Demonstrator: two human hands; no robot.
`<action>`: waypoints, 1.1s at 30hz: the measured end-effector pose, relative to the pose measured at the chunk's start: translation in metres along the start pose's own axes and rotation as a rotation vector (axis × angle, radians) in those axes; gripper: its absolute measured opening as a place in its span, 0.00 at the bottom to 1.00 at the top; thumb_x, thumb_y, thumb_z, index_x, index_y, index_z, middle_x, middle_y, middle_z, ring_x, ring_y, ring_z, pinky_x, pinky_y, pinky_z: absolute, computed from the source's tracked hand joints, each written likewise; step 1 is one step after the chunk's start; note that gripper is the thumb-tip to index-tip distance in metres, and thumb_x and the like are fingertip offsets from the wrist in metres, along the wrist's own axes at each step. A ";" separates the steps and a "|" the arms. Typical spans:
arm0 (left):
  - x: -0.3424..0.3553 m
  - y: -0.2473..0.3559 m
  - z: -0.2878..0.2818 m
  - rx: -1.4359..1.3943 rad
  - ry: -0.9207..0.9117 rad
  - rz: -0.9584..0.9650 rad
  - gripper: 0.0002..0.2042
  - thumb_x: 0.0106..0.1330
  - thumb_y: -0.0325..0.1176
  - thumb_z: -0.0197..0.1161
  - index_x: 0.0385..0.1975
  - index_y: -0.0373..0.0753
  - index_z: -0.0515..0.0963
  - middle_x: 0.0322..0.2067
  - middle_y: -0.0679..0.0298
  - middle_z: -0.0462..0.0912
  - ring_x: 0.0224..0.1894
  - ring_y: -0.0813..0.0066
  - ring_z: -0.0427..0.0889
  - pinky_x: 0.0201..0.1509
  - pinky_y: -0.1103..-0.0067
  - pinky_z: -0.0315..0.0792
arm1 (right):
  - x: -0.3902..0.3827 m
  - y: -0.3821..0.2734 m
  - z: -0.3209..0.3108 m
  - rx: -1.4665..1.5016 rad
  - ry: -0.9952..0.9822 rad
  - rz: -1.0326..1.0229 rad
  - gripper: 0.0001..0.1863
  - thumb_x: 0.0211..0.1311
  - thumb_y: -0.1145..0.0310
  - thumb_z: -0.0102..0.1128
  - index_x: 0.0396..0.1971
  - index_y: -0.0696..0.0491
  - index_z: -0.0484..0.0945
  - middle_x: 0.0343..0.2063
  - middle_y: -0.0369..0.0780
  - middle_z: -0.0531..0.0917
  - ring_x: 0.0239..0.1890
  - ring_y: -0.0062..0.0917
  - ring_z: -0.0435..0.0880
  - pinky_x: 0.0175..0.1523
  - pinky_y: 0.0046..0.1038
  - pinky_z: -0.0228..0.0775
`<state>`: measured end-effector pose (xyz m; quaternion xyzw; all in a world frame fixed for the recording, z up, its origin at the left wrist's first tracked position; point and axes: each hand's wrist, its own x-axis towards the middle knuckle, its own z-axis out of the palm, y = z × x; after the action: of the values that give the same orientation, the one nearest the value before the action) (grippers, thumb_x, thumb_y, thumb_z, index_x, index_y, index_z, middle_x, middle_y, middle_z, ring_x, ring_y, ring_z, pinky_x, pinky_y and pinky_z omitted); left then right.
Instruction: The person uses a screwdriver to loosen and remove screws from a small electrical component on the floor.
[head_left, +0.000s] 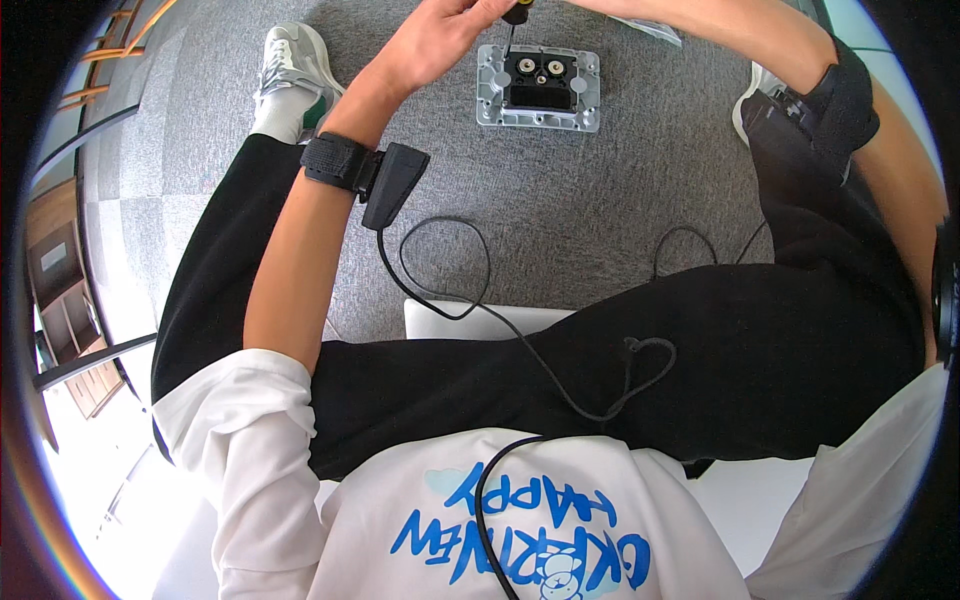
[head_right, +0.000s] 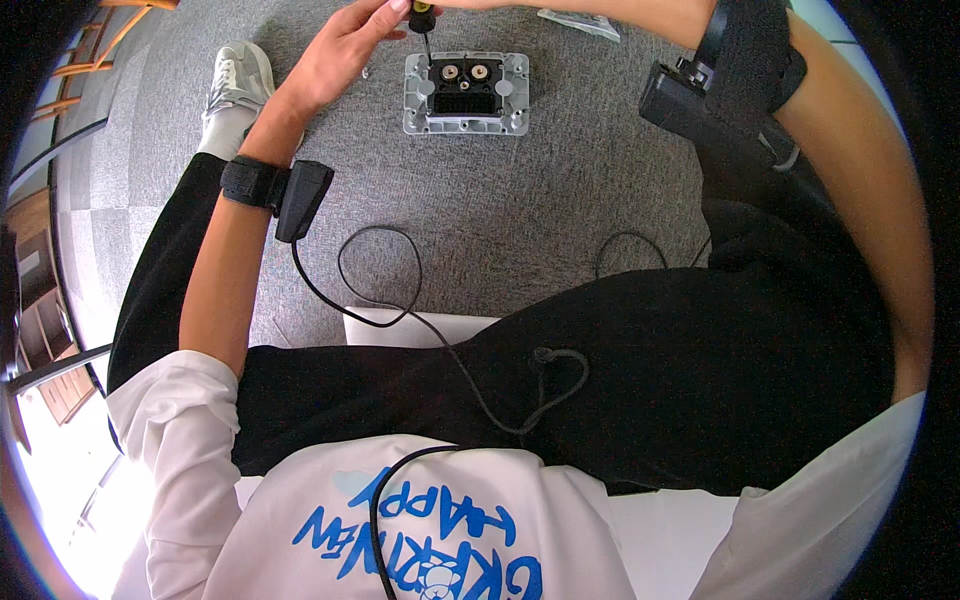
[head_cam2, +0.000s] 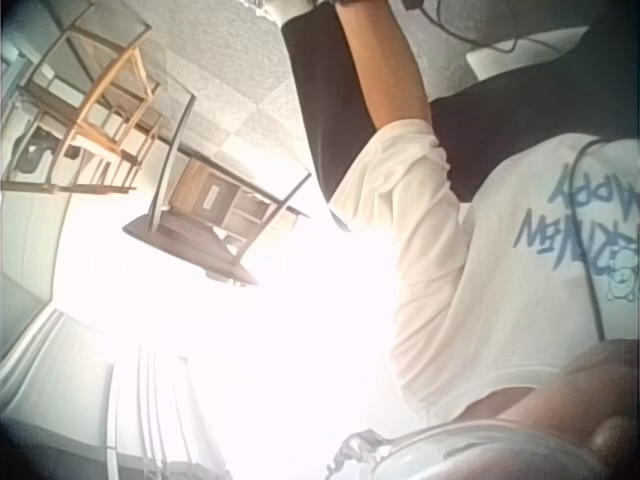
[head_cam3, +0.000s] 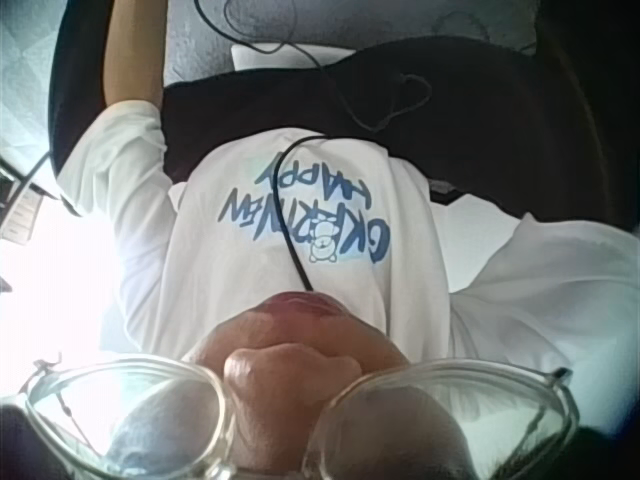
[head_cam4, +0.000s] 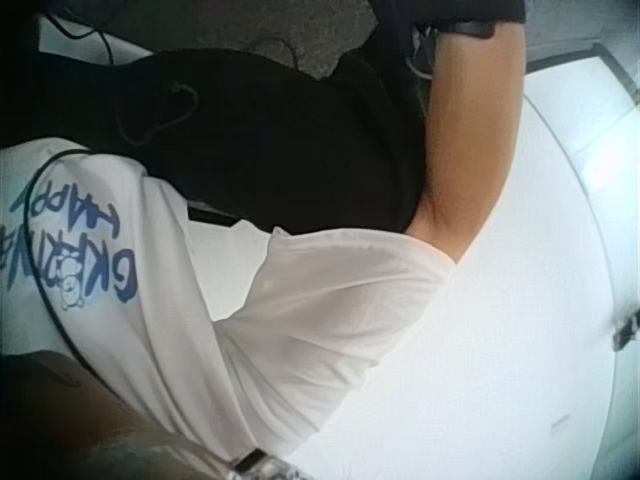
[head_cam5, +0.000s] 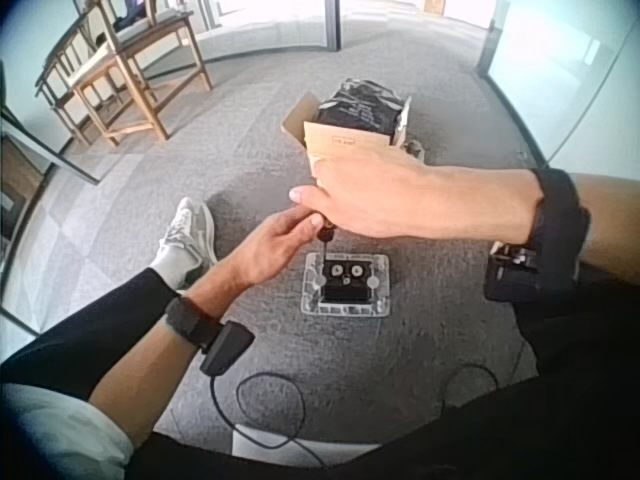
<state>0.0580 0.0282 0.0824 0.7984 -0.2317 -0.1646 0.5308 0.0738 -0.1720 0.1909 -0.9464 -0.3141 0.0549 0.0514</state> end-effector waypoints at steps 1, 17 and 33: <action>-0.001 0.000 0.000 -0.038 -0.011 0.033 0.21 0.82 0.44 0.51 0.60 0.32 0.74 0.51 0.64 0.81 0.54 0.76 0.76 0.61 0.75 0.71 | 0.001 0.000 -0.001 0.000 0.000 -0.001 0.27 0.77 0.54 0.47 0.39 0.65 0.83 0.34 0.56 0.86 0.36 0.48 0.88 0.43 0.45 0.82; 0.004 0.006 -0.003 -0.054 0.043 -0.023 0.16 0.74 0.40 0.65 0.51 0.32 0.79 0.41 0.65 0.84 0.44 0.77 0.80 0.53 0.76 0.75 | 0.003 0.003 -0.005 0.127 0.149 -0.062 0.15 0.62 0.63 0.62 0.36 0.63 0.77 0.35 0.54 0.84 0.41 0.50 0.84 0.46 0.44 0.76; 0.003 0.009 -0.002 0.168 0.024 0.009 0.15 0.70 0.31 0.68 0.52 0.32 0.78 0.41 0.61 0.87 0.43 0.73 0.84 0.51 0.73 0.79 | 0.000 -0.009 -0.011 0.075 -0.201 0.088 0.26 0.73 0.53 0.51 0.43 0.66 0.79 0.42 0.59 0.85 0.45 0.48 0.87 0.52 0.43 0.78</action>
<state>0.0597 0.0257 0.0914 0.8410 -0.2418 -0.1326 0.4655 0.0700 -0.1655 0.2033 -0.9464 -0.2735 0.1633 0.0528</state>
